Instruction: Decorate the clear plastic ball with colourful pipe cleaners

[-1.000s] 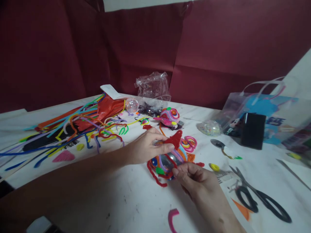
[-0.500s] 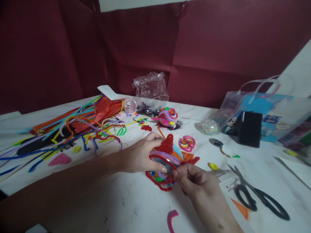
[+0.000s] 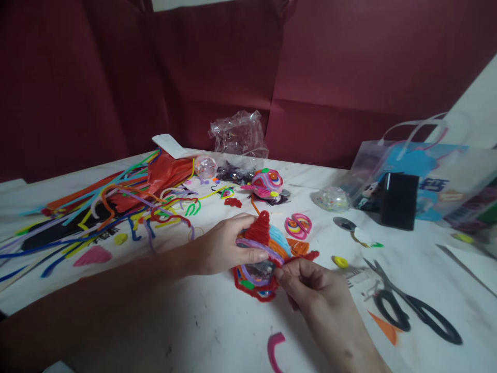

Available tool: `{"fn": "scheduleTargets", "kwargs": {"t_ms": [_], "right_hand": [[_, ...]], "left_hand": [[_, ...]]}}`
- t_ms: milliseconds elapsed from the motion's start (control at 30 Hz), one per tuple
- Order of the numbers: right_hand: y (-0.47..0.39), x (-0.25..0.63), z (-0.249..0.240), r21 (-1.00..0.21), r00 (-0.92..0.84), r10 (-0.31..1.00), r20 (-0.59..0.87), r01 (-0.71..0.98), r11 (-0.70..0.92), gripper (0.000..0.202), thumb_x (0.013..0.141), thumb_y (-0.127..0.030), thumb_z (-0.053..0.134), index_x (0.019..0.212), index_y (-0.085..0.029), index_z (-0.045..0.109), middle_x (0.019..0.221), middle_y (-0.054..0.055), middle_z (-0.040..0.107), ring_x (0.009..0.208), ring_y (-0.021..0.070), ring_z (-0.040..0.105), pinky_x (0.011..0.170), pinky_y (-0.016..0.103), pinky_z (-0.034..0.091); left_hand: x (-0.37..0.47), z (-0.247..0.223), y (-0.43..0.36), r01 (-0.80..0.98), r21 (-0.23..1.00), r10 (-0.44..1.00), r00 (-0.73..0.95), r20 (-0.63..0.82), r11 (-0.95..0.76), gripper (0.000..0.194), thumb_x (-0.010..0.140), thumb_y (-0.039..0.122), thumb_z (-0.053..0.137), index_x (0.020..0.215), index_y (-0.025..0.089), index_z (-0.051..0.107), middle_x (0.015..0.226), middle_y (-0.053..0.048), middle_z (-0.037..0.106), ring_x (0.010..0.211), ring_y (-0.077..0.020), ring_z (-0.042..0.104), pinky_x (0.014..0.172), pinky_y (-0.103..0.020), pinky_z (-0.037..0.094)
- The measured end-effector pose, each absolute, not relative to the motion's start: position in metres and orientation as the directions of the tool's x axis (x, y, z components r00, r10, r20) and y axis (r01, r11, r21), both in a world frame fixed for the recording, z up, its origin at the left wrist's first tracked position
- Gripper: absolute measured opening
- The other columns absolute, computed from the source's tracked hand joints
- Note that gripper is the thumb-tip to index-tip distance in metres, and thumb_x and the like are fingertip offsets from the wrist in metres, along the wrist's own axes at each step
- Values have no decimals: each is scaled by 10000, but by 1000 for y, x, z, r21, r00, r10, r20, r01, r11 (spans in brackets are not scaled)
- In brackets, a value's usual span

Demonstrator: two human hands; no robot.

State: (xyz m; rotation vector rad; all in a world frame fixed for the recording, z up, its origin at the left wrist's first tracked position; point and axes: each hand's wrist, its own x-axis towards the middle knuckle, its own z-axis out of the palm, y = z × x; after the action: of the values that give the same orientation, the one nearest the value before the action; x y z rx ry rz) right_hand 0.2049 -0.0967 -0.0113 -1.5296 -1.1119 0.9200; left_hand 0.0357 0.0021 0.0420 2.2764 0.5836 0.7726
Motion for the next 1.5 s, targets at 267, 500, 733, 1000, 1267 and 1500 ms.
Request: {"fn": "scheduleTargets", "kwargs": {"t_ms": [267, 500, 733, 1000, 1267, 1500], "right_hand": [[-97, 205, -12, -983, 274, 961, -30, 167, -78, 550, 637, -663, 743, 571, -156, 541, 468, -16, 410, 426, 82, 272, 393, 196, 152], [-96, 208, -13, -988, 250, 965, -74, 115, -106, 575, 601, -693, 753, 602, -148, 570, 482, -7, 439, 439, 87, 307, 404, 184, 200], [-96, 210, -16, -983, 248, 960, -132, 89, -158, 575, 598, -700, 754, 596, -170, 531, 551, 12, 481, 441, 97, 319, 386, 194, 210], [-94, 205, -8, -971, 290, 956, -50, 210, -114, 590, 641, -727, 684, 555, -170, 511, 459, -4, 423, 377, 86, 294, 344, 188, 182], [-102, 205, -1, -885, 302, 947, 112, 463, -43, 331, 694, -504, 632, 649, -177, 615, 486, -16, 461, 401, 94, 325, 354, 194, 216], [-103, 202, -1, -829, 304, 944, 125, 555, -69, 380, 713, -533, 510, 575, -185, 578, 467, -1, 493, 393, 111, 362, 357, 210, 276]], "left_hand": [[37, 43, 0, 297, 687, 652, 680, 335, -663, 208, 692, 326, 625, 769, 180, 499, 830, -19, 543, 814, -181, 516, 739, -283, 413], [36, 45, 0, 256, 743, 659, 684, 313, -619, 208, 661, 276, 652, 819, 172, 567, 878, -32, 552, 880, -197, 535, 820, -305, 423], [38, 39, 2, 237, 761, 667, 673, 320, -604, 199, 674, 278, 663, 810, 158, 580, 882, -36, 554, 850, -183, 536, 818, -302, 426], [37, 38, 2, 225, 749, 652, 678, 339, -624, 190, 675, 281, 666, 794, 159, 583, 882, -40, 557, 867, -194, 529, 819, -313, 423], [39, 39, -3, 262, 726, 671, 652, 353, -637, 194, 674, 299, 670, 772, 166, 568, 876, -41, 546, 900, -207, 530, 836, -323, 422], [38, 41, -7, 253, 716, 653, 668, 357, -651, 173, 691, 251, 658, 800, 153, 567, 885, -46, 531, 906, -201, 518, 864, -333, 419]]}}
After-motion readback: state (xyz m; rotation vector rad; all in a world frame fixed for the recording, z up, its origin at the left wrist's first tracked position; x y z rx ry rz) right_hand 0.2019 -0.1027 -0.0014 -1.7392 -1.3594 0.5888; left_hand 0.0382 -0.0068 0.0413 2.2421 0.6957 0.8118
